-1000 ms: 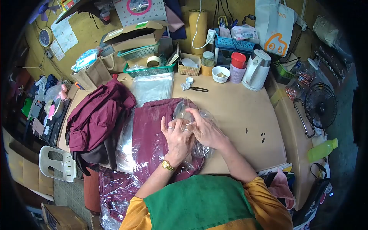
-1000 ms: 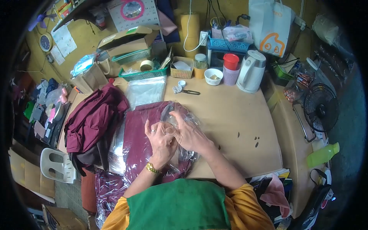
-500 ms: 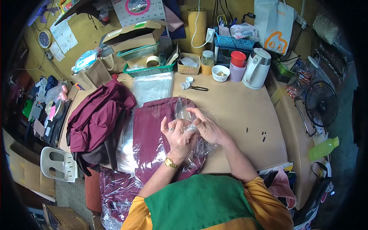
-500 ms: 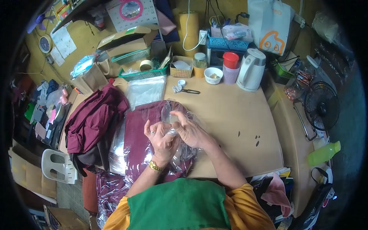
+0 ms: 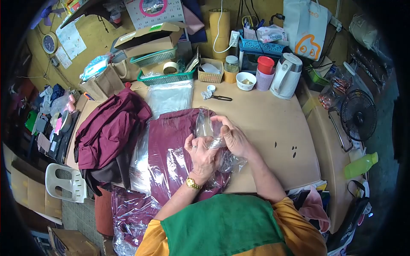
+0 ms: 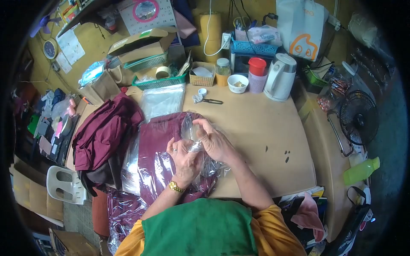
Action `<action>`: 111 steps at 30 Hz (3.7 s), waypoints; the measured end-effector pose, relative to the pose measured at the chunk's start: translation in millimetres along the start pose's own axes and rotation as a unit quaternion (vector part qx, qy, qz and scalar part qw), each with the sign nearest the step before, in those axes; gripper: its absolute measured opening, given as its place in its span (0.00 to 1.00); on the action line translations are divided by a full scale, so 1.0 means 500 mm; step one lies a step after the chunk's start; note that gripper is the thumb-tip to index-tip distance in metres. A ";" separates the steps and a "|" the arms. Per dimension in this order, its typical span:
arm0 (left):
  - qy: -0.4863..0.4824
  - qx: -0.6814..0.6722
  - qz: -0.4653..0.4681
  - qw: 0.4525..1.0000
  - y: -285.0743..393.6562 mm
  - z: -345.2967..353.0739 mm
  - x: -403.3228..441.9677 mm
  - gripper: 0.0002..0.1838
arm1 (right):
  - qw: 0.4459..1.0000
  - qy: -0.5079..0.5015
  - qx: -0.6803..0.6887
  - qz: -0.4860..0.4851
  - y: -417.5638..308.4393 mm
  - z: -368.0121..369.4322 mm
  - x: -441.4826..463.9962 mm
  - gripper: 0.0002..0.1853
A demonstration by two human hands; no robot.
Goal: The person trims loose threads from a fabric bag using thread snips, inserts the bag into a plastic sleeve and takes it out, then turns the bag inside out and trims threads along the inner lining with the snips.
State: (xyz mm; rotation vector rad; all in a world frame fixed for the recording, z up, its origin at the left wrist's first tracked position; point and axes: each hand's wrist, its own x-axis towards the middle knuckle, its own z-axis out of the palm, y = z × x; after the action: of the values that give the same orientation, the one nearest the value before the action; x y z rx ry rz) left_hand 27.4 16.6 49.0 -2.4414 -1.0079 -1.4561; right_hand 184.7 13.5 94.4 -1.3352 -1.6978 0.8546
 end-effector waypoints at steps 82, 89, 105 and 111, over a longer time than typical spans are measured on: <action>-0.123 -0.175 -0.142 0.967 0.013 -0.069 0.040 0.04 | 0.934 0.203 -0.143 -0.258 -0.003 0.042 -0.075 0.04; -0.104 -0.240 -0.156 0.953 0.016 -0.063 0.024 0.06 | 0.960 0.227 0.135 -0.095 0.022 0.062 -0.067 0.05; -0.104 -0.294 -0.210 0.927 0.016 -0.054 0.016 0.13 | 0.971 0.195 0.026 -0.135 0.039 0.054 -0.100 0.04; -0.066 -0.280 -0.061 0.956 0.019 -0.067 0.039 0.19 | 0.839 -0.018 0.534 0.101 0.050 0.011 -0.103 0.07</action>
State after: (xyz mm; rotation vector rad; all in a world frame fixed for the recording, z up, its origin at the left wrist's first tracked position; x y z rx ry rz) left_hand 14.6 4.5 84.8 -2.9384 -0.8713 -1.8525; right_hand 197.1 -31.5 61.0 -0.6846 -0.7894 1.6218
